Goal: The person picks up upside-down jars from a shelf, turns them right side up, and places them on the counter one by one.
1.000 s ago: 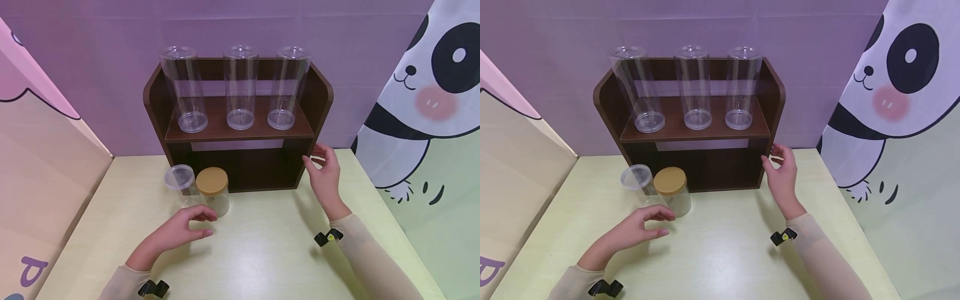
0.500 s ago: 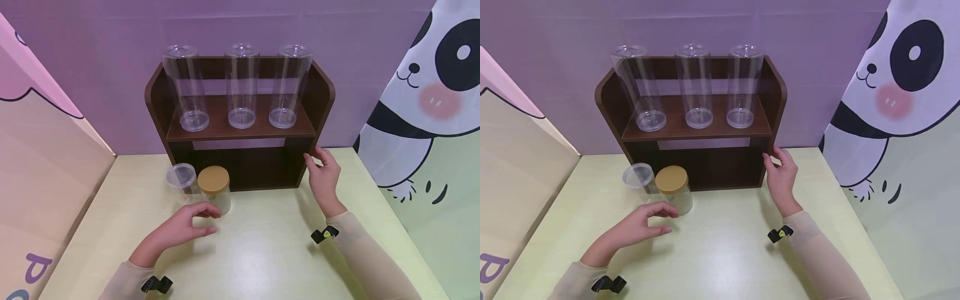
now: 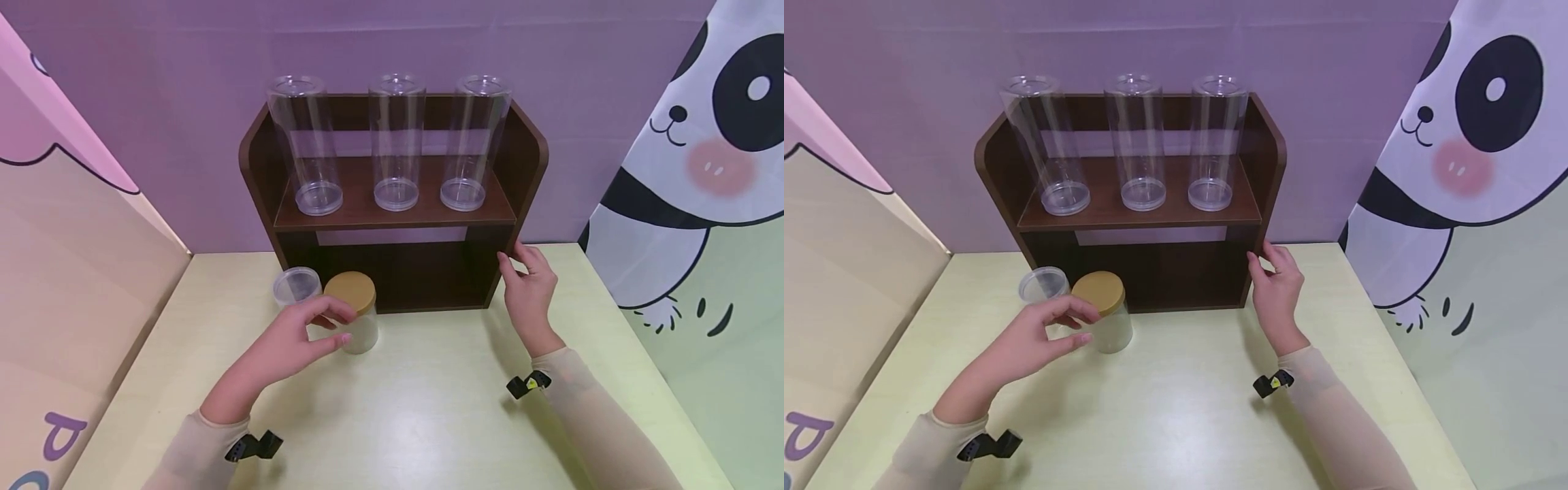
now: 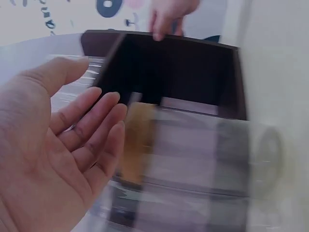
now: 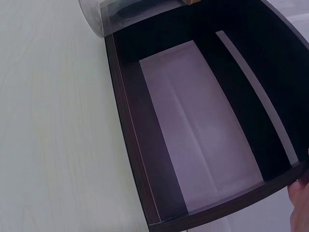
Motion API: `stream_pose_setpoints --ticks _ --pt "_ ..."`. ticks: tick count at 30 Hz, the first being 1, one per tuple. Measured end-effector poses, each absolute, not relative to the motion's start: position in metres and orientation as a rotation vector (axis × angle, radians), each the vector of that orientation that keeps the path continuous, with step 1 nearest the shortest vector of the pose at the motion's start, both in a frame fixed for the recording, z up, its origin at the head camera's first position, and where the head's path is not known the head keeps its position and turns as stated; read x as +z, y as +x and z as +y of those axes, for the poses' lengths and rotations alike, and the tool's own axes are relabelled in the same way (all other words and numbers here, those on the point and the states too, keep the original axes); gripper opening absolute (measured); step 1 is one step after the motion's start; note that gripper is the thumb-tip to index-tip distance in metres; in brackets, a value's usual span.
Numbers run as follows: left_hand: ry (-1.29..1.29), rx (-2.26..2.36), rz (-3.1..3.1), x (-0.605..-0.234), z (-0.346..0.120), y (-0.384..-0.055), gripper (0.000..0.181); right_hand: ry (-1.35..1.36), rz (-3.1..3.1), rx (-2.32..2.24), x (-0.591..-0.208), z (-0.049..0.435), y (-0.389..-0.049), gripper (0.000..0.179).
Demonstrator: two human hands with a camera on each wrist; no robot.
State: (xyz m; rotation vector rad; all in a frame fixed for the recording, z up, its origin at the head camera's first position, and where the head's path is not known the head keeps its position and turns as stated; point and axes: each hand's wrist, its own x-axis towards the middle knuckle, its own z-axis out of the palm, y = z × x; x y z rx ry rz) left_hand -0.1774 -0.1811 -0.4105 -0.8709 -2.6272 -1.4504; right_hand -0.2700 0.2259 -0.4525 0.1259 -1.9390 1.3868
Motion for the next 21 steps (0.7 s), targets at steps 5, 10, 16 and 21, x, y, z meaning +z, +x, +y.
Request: stream_pose_setpoints --ticks 5,10,16,21 --pt "-0.771 -1.407 -2.501 -0.379 -0.184 -0.184 0.025 0.14 -1.923 1.365 -0.453 0.225 -0.27 0.024" --pt "-0.635 -1.384 -2.34 -0.351 -0.184 -0.194 0.029 0.139 -1.924 1.347 -0.453 0.225 -0.269 0.024" --pt "-0.52 -1.428 -2.152 -0.332 -0.176 -0.215 0.058 0.147 -1.931 1.341 -0.455 0.227 -0.271 0.025" --pt "-0.484 -1.288 -2.095 -0.33 -0.17 -0.23 0.08 0.161 -1.939 1.331 -0.458 0.227 -0.273 0.025"
